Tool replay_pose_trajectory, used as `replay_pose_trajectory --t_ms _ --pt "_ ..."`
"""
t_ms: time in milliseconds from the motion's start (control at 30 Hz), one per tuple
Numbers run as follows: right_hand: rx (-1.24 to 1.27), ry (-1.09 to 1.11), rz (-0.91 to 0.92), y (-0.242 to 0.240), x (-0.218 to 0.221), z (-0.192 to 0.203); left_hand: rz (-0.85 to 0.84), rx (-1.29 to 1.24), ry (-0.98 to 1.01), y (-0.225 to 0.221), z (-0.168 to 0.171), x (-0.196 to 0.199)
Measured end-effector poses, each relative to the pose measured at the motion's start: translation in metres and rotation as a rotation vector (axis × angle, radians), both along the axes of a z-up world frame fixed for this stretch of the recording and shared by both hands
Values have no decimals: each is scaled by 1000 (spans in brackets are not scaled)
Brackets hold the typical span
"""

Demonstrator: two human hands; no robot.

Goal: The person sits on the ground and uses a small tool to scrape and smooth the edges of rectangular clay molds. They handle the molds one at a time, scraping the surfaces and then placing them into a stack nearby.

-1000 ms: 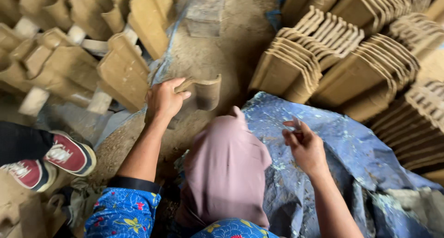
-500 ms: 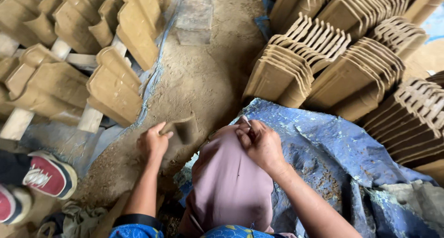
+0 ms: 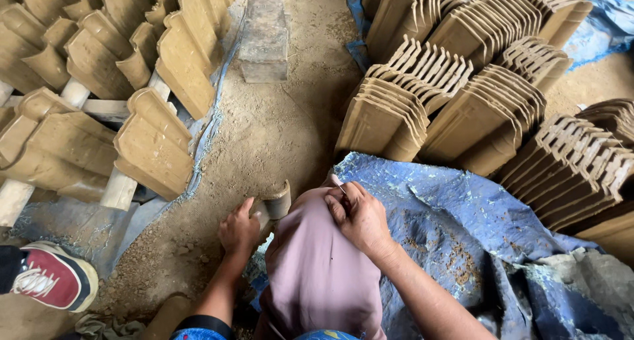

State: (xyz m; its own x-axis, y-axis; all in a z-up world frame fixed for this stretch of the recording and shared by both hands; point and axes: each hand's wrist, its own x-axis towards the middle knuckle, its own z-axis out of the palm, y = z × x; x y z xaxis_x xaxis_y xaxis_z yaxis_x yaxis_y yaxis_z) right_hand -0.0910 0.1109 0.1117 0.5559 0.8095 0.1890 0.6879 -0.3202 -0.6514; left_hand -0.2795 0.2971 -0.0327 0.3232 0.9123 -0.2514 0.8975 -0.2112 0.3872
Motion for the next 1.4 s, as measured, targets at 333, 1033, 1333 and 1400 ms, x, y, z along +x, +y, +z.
replay_pose_trajectory --t_ms 333,1033,1333,1400 --pt "-255 -3 -112 -95 55 7 5 85 7 25 -17 1" --pt "-226 44 56 176 116 -53 -310 281 -300 144 53 136" --pt "-189 -214 219 277 182 -127 -416 168 -358 210 44 214" --pt "-203 -249 203 285 192 -153 -434 121 -328 219 34 224"
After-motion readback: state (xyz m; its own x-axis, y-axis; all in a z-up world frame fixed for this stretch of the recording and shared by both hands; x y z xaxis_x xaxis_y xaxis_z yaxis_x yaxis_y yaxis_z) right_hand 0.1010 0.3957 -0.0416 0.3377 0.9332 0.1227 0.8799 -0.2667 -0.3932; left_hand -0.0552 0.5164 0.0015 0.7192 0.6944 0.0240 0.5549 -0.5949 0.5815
